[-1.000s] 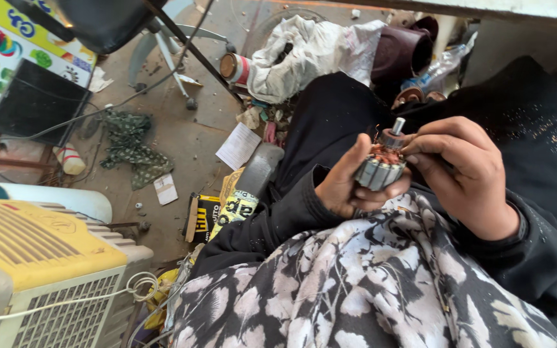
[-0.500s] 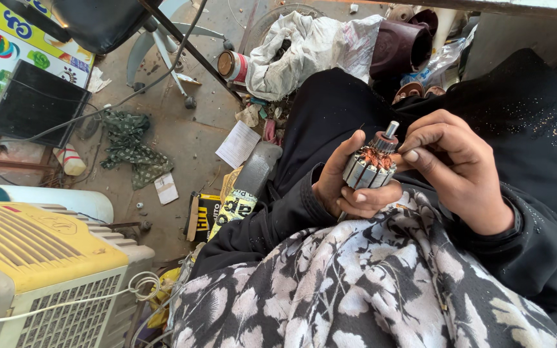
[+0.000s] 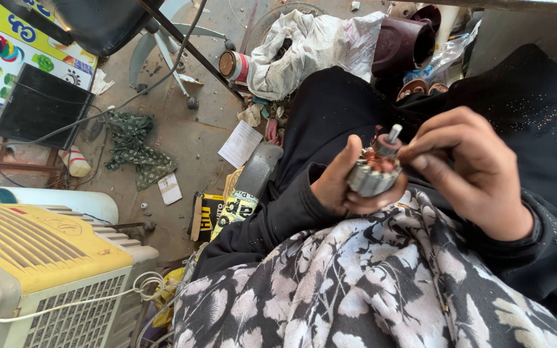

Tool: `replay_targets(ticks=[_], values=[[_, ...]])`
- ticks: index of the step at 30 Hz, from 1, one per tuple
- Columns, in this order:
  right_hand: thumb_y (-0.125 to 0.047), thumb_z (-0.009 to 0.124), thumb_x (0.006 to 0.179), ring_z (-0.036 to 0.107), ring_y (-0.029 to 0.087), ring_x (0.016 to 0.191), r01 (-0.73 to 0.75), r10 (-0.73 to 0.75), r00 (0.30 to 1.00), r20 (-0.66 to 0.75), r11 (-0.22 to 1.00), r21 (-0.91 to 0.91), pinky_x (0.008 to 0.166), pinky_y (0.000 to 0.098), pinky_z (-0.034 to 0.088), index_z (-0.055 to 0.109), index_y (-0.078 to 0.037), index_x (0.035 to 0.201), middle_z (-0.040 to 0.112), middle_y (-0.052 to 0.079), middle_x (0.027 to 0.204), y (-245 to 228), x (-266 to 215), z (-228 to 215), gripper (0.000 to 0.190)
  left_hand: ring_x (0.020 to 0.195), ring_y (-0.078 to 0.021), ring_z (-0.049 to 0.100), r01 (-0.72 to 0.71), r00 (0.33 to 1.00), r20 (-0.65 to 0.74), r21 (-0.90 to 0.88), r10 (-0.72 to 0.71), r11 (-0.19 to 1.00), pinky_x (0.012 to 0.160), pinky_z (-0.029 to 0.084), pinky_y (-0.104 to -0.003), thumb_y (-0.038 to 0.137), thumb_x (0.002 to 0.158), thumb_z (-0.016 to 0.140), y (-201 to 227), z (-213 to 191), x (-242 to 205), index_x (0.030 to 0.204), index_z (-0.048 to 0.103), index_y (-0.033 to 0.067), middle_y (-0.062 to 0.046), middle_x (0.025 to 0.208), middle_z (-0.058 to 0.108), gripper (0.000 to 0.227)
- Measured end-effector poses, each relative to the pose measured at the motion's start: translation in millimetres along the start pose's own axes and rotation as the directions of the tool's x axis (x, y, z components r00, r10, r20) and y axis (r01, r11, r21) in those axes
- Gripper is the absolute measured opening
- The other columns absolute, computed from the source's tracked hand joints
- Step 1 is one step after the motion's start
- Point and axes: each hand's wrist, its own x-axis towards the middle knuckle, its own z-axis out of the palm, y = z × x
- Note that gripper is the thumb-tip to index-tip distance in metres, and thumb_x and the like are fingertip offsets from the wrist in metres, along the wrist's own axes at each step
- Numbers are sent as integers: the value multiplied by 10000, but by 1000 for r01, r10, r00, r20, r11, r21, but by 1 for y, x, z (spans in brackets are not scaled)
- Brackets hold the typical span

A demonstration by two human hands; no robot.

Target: The person holds a small motor armature and uses a screwdriver to adjust or remove copper windings. They then use their fingers to pull and reposition the copper wires on the armature.

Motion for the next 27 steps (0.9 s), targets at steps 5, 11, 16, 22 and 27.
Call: replay_targets(ticks=[5, 11, 16, 22, 27], values=[[80, 651, 963, 620, 143, 1119, -28, 22, 996, -85, 997, -67, 981, 280, 556, 601, 35, 1156, 540, 101, 1248, -13, 8, 1, 204, 536, -22, 465, -70, 968, -199, 376, 155, 924, 478, 378, -193, 750, 1029, 416, 6, 15, 1, 1586, 354, 71, -106, 944, 670, 881], [80, 705, 921, 603, 174, 1140, -56, 44, 996, -83, 989, -136, 995, 288, 508, 638, 38, 1171, 574, 114, 1240, -15, 8, 0, 262, 859, -71, 556, -151, 927, -241, 459, 287, 876, 751, 486, -237, 530, 1127, 508, 6, 31, 2, 1649, 213, 45, -109, 1314, 551, 771], [65, 739, 930, 606, 141, 1037, -32, 25, 998, -54, 988, -150, 888, 242, 494, 661, 34, 1190, 608, 98, 1185, -9, 4, -4, 273, 1054, -89, 559, -203, 896, -209, 593, 393, 779, 860, 531, -261, 288, 1122, 559, 5, 35, 3, 1685, 165, 52, -77, 1592, 354, 727], [60, 706, 958, 606, 127, 939, -50, 36, 994, -98, 990, -136, 802, 232, 485, 668, 13, 1073, 634, 89, 1084, -4, 1, -6, 131, 1326, -93, 470, -253, 867, -136, 710, 480, 657, 1187, 414, -255, 56, 1110, 605, 1, 33, 7, 1657, 158, 34, -92, 1585, 415, 706], [45, 701, 956, 589, 146, 905, 16, -17, 1000, -5, 990, -139, 783, 243, 462, 665, 6, 1055, 642, 92, 1013, -1, -1, -4, 113, 1351, -121, 500, -300, 840, -178, 635, 512, 712, 1189, 443, -282, 0, 1061, 672, 0, 31, 8, 1701, 130, 54, -86, 1504, 467, 840]])
